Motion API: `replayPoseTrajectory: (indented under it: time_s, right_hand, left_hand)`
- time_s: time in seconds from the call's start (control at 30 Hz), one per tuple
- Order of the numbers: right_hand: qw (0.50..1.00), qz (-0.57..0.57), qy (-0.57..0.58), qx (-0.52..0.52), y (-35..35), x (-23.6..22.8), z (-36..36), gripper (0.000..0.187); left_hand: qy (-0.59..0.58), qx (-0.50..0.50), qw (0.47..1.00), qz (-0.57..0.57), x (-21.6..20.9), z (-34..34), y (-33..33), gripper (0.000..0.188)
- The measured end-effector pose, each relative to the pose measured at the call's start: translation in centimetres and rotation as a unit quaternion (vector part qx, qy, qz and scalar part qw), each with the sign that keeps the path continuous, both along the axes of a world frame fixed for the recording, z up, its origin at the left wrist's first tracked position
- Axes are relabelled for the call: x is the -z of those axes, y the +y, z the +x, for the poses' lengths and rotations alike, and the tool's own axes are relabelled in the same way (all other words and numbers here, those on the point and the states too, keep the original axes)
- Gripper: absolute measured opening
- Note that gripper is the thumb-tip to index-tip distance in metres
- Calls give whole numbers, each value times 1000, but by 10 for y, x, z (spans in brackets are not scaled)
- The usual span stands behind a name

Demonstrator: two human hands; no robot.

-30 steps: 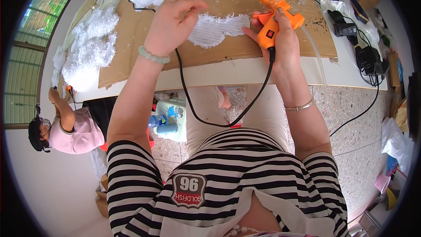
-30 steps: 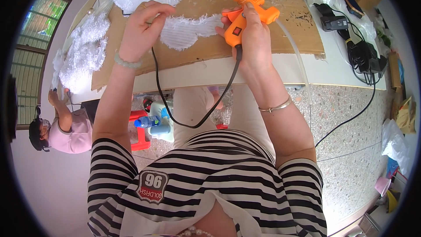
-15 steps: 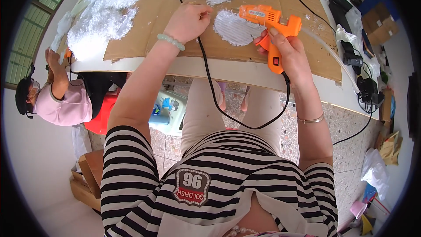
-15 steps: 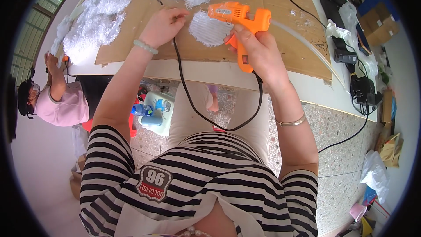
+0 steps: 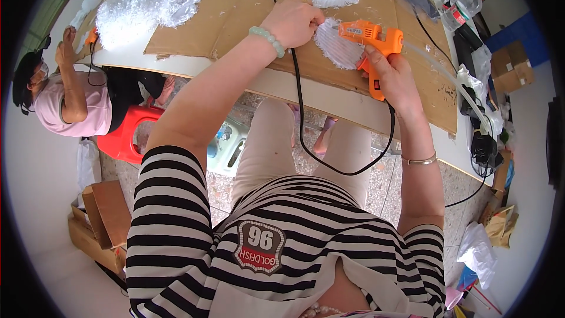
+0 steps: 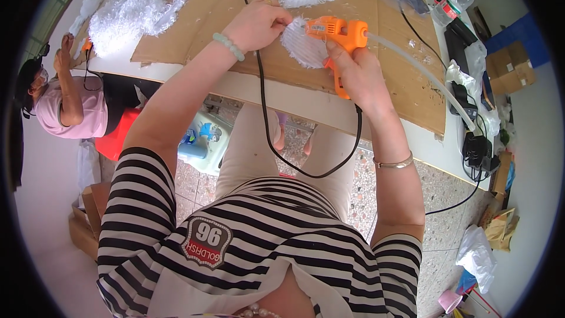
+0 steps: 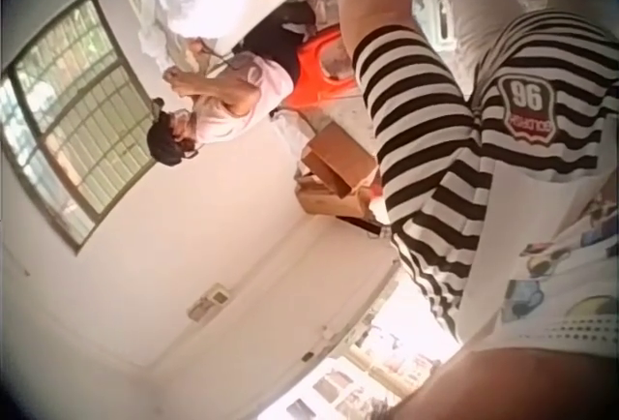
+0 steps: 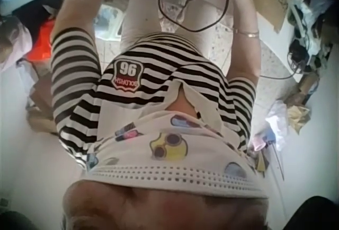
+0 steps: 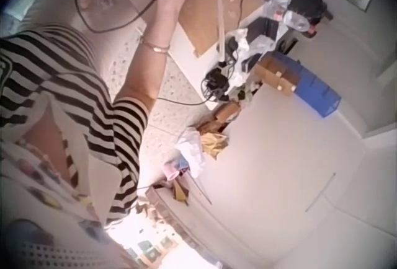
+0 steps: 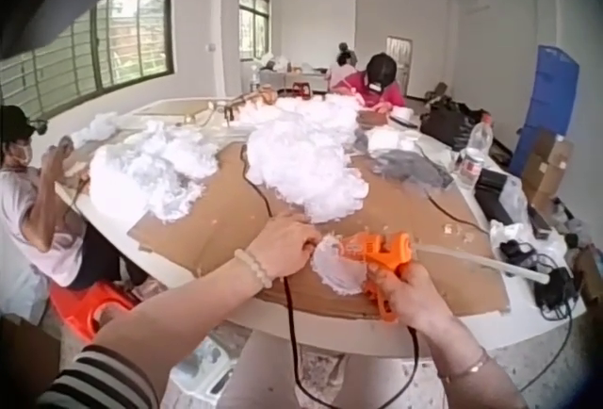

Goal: Crafting a toy by gluing cotton fluff onto a cardboard base using a hot glue gun.

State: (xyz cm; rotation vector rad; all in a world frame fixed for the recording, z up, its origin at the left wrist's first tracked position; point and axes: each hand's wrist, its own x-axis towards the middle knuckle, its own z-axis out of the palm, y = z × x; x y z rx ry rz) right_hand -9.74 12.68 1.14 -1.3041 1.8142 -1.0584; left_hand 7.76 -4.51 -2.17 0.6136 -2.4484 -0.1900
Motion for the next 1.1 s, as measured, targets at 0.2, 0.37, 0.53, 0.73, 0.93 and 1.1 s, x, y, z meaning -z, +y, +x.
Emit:
replayPoseTrajectory:
  time_s: [0.2,0.37,0.53,0.73,0.93,1.1]
  right_hand:
    - [1000,3,24,4,-5,3,-3,41]
    - [999,-1,54,-3,-1,-3,2,41]
    - [999,-3,44,-15,3,-8,6,42]
    - [999,7,43,-28,8,-9,7,40]
    - [998,18,57,-20,7,-12,8,37]
    - [998,-10,67,3,-4,0,-2,39]
  left_hand:
    - [-3,-1,1000,16,-1,0,0,14]
    - [-34,3,999,9,-2,-3,-1,16]
    - [-23,-2,1000,10,0,-1,-1,16]
    - [-26,-3,999,21,-1,-2,0,16]
    - [-25,-9,999,19,2,-1,0,16]
    - [-6,2,1000,1,-1,-3,4,15]
